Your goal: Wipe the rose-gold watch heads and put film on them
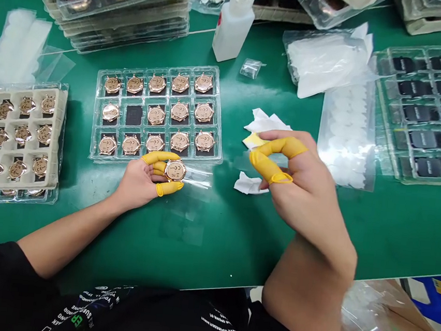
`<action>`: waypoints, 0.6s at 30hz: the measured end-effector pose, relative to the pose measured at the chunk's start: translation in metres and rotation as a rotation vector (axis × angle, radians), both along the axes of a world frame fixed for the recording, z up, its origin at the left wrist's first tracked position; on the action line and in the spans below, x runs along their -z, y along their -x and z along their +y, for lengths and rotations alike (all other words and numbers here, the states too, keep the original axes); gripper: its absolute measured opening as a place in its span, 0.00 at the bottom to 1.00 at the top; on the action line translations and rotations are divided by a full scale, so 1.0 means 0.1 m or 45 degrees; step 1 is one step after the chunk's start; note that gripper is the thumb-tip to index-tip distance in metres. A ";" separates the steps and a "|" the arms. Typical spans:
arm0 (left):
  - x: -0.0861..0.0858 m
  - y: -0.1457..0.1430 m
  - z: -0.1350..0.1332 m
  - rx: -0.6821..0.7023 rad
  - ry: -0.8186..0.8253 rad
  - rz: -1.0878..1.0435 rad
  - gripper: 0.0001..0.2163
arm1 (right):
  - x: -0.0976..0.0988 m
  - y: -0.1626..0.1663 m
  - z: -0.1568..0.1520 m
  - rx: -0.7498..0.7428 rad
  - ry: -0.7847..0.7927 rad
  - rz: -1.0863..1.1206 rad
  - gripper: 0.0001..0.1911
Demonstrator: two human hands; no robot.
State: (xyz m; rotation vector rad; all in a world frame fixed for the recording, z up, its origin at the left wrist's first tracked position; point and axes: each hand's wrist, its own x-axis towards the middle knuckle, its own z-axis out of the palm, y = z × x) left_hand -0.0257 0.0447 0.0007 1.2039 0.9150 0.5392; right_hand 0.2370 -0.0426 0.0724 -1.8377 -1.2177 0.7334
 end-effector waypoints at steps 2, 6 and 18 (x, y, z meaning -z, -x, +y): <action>-0.01 0.00 0.00 -0.002 0.009 -0.003 0.27 | 0.10 0.11 0.05 0.000 -0.081 0.160 0.04; -0.04 -0.01 -0.01 -0.017 0.033 -0.011 0.27 | 0.24 0.31 0.13 0.045 -0.069 0.405 0.11; -0.07 -0.02 -0.01 -0.006 0.023 -0.005 0.26 | 0.29 0.52 0.17 0.018 -0.009 0.598 0.14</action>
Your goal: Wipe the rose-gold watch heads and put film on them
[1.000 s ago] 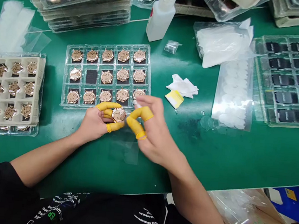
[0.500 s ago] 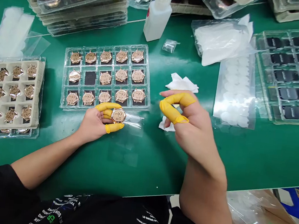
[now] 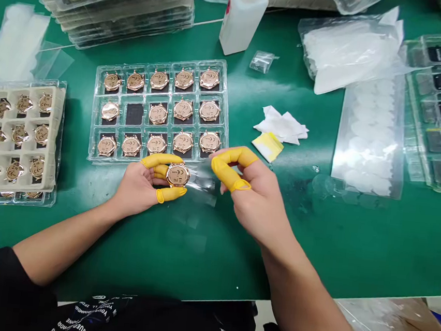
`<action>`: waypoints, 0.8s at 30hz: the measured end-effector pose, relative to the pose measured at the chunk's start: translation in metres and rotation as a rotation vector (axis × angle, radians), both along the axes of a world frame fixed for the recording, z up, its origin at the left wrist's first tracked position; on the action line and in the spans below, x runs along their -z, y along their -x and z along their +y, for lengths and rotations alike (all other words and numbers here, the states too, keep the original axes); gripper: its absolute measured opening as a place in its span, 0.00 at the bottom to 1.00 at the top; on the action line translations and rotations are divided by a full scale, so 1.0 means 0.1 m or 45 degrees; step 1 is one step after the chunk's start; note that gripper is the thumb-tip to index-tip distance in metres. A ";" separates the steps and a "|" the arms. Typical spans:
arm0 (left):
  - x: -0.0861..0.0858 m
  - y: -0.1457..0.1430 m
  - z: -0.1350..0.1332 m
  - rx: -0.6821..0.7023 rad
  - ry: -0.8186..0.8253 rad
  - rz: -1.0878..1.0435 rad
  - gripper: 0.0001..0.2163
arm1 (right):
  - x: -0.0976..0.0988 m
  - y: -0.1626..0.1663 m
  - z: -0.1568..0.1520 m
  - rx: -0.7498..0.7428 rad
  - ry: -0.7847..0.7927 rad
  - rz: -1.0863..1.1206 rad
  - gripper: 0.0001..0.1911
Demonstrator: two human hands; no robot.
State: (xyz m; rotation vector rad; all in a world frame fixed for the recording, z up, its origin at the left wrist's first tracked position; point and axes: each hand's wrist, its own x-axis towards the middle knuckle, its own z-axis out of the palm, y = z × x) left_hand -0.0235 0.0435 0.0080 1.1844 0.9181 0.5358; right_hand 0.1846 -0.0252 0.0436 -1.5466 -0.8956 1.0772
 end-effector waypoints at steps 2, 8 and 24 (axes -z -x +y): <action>0.01 0.00 0.00 0.008 -0.006 0.006 0.26 | 0.02 0.05 0.00 -0.046 -0.001 -0.022 0.12; 0.05 0.01 -0.01 0.025 -0.056 -0.014 0.26 | 0.05 0.17 0.00 -0.134 0.066 -0.068 0.06; 0.06 0.03 0.02 0.119 -0.140 0.001 0.26 | 0.18 0.25 0.00 -0.254 0.084 -0.209 0.09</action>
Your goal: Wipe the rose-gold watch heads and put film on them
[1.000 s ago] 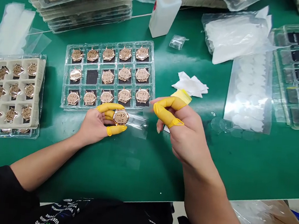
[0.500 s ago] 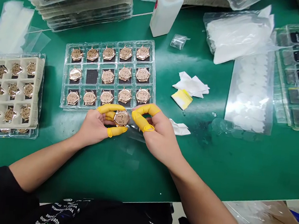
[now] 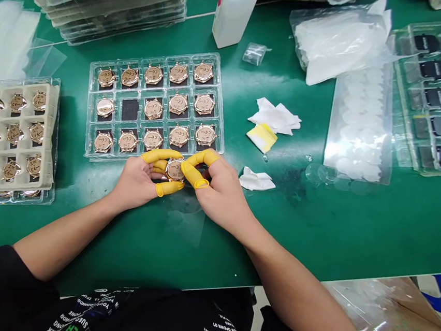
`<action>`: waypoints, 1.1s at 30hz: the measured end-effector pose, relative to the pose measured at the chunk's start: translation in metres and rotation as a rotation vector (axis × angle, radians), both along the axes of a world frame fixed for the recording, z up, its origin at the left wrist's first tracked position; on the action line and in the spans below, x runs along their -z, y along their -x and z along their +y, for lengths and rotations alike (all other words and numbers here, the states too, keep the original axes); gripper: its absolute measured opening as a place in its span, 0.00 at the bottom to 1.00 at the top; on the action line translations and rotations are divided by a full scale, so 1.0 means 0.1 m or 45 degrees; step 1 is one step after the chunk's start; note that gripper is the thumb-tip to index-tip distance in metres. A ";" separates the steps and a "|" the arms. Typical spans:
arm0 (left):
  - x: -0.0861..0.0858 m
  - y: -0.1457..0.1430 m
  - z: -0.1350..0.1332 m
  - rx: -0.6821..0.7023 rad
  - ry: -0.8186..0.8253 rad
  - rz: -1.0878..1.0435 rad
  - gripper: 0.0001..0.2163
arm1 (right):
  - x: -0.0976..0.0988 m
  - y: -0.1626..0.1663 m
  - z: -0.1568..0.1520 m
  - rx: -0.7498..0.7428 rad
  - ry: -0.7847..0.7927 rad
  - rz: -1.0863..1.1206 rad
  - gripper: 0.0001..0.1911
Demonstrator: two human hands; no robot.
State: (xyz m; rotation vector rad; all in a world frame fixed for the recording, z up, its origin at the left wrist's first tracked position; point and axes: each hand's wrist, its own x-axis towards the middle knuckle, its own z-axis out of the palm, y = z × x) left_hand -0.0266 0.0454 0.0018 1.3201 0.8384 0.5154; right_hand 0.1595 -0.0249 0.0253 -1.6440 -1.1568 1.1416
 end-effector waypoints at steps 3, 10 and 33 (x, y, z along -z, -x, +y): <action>-0.01 0.00 0.00 0.002 -0.014 0.011 0.25 | -0.01 0.00 0.00 -0.018 -0.016 -0.052 0.08; -0.02 0.00 0.01 0.013 -0.013 0.009 0.26 | 0.00 0.00 0.00 -0.049 -0.073 -0.149 0.07; -0.01 0.00 0.00 -0.016 0.014 0.010 0.26 | -0.09 -0.11 0.03 0.225 -0.208 -0.164 0.07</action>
